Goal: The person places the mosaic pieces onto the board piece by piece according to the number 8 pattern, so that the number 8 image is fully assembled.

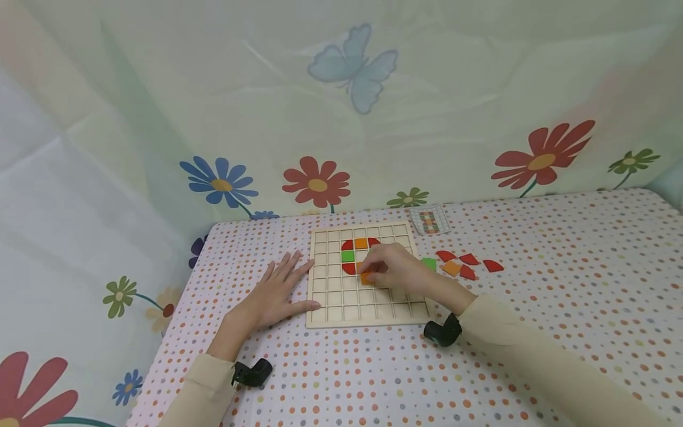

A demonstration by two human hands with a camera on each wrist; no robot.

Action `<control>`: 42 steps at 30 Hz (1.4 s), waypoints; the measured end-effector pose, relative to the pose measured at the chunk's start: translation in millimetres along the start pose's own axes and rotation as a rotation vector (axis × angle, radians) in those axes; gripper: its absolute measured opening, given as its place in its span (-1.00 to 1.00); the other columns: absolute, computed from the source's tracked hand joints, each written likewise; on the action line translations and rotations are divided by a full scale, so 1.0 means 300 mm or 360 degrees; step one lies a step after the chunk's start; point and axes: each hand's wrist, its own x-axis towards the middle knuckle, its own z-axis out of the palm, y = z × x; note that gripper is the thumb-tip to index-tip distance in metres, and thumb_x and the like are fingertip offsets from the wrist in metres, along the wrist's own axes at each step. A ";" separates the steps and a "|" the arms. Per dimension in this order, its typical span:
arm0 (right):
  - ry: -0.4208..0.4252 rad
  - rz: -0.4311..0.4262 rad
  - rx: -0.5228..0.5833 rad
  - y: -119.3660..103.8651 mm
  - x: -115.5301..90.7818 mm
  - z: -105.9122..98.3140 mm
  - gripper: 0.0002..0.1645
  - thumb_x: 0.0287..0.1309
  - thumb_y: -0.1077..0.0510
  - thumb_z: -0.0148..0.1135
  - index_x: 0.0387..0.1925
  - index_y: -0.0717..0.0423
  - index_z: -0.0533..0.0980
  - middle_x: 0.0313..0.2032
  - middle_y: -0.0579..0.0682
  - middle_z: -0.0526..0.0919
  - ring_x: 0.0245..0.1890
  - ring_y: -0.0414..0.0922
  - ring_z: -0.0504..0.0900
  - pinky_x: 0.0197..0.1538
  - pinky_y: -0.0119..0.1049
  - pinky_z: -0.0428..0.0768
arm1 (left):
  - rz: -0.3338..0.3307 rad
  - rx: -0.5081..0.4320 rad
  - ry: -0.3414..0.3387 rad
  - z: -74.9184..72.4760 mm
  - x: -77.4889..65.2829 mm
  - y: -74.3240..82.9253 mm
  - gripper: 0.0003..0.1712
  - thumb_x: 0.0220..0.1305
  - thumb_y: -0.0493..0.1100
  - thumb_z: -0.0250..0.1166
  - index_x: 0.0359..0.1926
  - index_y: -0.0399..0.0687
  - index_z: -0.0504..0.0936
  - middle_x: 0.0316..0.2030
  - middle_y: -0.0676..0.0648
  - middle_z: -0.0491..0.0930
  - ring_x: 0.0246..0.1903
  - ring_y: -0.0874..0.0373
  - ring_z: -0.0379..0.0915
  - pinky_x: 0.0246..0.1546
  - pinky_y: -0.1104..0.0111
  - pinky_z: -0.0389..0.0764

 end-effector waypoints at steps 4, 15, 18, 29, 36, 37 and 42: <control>-0.0023 0.0026 -0.0077 -0.013 0.014 0.025 -0.83 0.18 0.40 0.48 -0.18 0.21 0.79 -0.27 -0.07 0.72 -0.28 -0.20 0.58 -0.21 -0.37 0.63 | -0.0001 -0.0017 0.0001 -0.002 -0.003 -0.002 0.13 0.33 0.57 0.13 0.70 0.18 0.01 0.68 -0.13 -0.21 0.66 -0.09 -0.39 0.63 -0.08 -0.27; -0.0006 0.0104 -0.0169 -0.023 0.015 0.039 -0.80 0.16 0.42 0.48 -0.16 0.24 0.80 -0.36 -0.09 0.62 -0.31 -0.21 0.51 -0.29 -0.44 0.52 | -0.0009 -0.0003 0.0000 -0.003 0.006 0.003 0.11 0.34 0.54 0.15 0.70 0.17 0.01 0.68 -0.13 -0.21 0.66 -0.09 -0.40 0.63 -0.08 -0.28; -0.0023 0.0120 -0.0210 -0.027 0.015 0.041 -0.80 0.19 0.44 0.45 -0.15 0.26 0.80 -0.36 -0.08 0.60 -0.32 -0.21 0.50 -0.31 -0.44 0.51 | 0.0000 -0.0008 0.0002 -0.005 0.007 0.006 0.11 0.35 0.52 0.17 0.70 0.15 0.03 0.68 -0.15 -0.19 0.66 -0.11 -0.39 0.63 -0.09 -0.27; 0.0031 0.0057 -0.0367 -0.038 0.012 0.066 -0.79 0.19 0.48 0.42 -0.13 0.34 0.78 -0.34 -0.01 0.62 -0.32 -0.17 0.56 -0.32 -0.47 0.57 | -0.0001 -0.0008 0.0013 -0.008 0.001 0.007 0.11 0.35 0.52 0.16 0.69 0.14 0.03 0.68 -0.16 -0.18 0.66 -0.12 -0.36 0.62 -0.10 -0.24; 0.0026 0.0017 -0.0429 -0.046 0.012 0.076 -0.76 0.18 0.46 0.45 -0.10 0.35 0.77 -0.32 0.00 0.59 -0.31 -0.16 0.54 -0.30 -0.46 0.56 | -0.0001 -0.0012 0.0016 -0.006 0.001 0.001 0.11 0.35 0.53 0.15 0.70 0.15 0.03 0.68 -0.15 -0.19 0.66 -0.12 -0.37 0.62 -0.10 -0.26; 0.0023 0.0009 -0.0444 -0.048 0.011 0.076 -0.76 0.17 0.46 0.45 -0.09 0.35 0.77 -0.32 0.00 0.59 -0.30 -0.15 0.54 -0.29 -0.45 0.56 | 0.0001 -0.0014 0.0017 -0.007 0.002 0.001 0.11 0.35 0.53 0.16 0.70 0.15 0.03 0.68 -0.15 -0.19 0.66 -0.12 -0.38 0.62 -0.11 -0.27; 0.0024 -0.0041 -0.0525 -0.048 0.002 0.081 -0.78 0.19 0.48 0.42 -0.12 0.36 0.77 -0.33 -0.01 0.54 -0.30 -0.13 0.50 -0.27 -0.44 0.59 | 0.0012 -0.0018 0.0014 -0.007 0.002 0.001 0.11 0.35 0.52 0.16 0.70 0.15 0.02 0.68 -0.16 -0.19 0.66 -0.13 -0.37 0.62 -0.11 -0.27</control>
